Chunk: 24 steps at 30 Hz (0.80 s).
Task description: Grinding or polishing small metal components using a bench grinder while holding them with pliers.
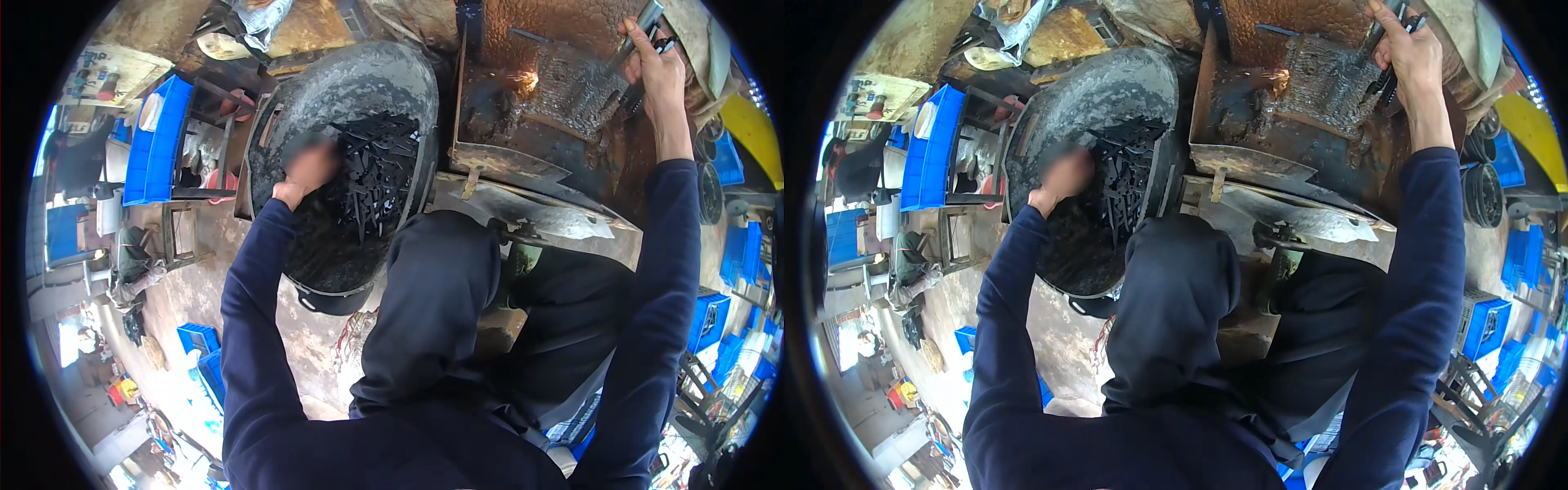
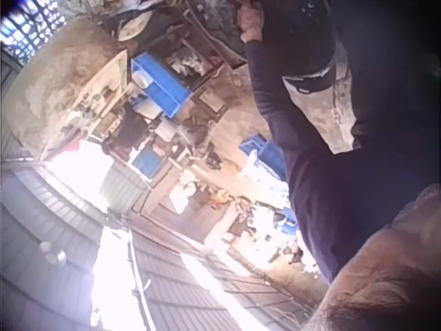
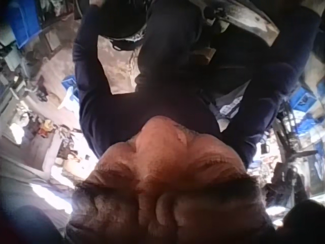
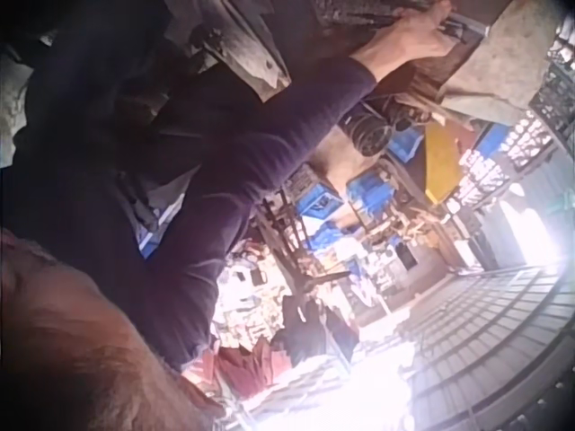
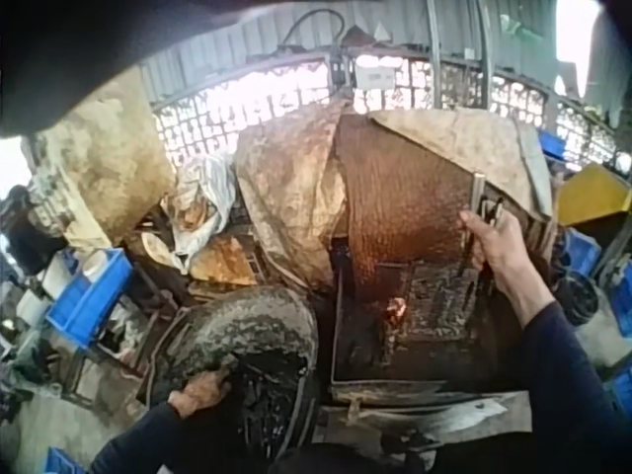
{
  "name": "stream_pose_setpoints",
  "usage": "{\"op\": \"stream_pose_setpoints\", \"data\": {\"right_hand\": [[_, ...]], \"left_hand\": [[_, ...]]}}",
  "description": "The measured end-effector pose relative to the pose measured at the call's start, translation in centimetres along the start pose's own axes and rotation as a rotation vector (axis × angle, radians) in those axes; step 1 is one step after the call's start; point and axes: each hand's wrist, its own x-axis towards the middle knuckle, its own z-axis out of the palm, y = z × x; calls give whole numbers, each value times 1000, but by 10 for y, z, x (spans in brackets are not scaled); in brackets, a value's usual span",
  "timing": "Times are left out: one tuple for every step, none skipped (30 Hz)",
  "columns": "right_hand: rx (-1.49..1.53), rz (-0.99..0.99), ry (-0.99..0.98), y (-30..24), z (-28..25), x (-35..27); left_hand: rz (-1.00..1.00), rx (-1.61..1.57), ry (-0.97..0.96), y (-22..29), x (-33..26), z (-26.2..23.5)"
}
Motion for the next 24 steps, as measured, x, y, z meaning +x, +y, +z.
{"op": "stream_pose_setpoints", "data": {"right_hand": [[15,8,-8,5,4,0],[30,16,-16,10,8,1],[28,11,-12,6,7,0],[21,-2,-8,2,5,-1],[15,-16,-3,-3,3,-2],[21,-24,-5,-2,7,-4],[31,-26,-8,-2,11,-6],[31,-20,-4,-3,14,-8],[31,-15,-1,-3,18,-10],[32,-9,2,-2,21,-11],[25,-14,9,-2,16,-11],[23,-2,16,-1,10,-11],[30,9,18,-1,10,-10],[35,19,20,-1,8,-10],[42,10,23,-4,11,-11],[27,12,37,-8,15,-13],[11,13,52,-11,19,-15],[-8,13,68,-14,21,-16],[-14,2,75,-15,21,-16],[-7,10,71,-15,22,-16],[-2,16,68,-16,20,-16],[3,21,66,-16,19,-16],[-3,7,77,-16,20,-15],[24,8,70,-14,20,-14]], "left_hand": [[-29,-26,24,-7,-9,-3],[-43,-13,26,-14,-19,-6],[-37,-44,86,-15,-24,-5],[-31,-76,147,-16,-28,-6],[-25,-108,208,-17,-31,-6],[-31,-101,212,-21,-38,-10],[0,-212,225,-25,-45,-14],[31,-322,239,-29,-52,-19],[63,-433,253,-32,-59,-22],[58,-427,260,-34,-68,-24],[-12,-643,174,-15,-74,-33],[-81,-856,83,7,-81,-43],[-157,-1062,-7,21,-90,-50],[-149,-1063,-4,31,-96,-51],[-119,-1158,15,39,-103,-55],[-84,-1258,28,48,-107,-55],[-46,-1359,39,56,-110,-57],[-32,-1362,39,66,-112,-58],[17,-1390,39,76,-113,-61],[67,-1417,39,85,-114,-65],[122,-1445,38,96,-113,-70],[144,-1449,38,107,-110,-78],[181,-1484,11,118,-110,-86],[222,-1521,-18,130,-107,-93]]}}
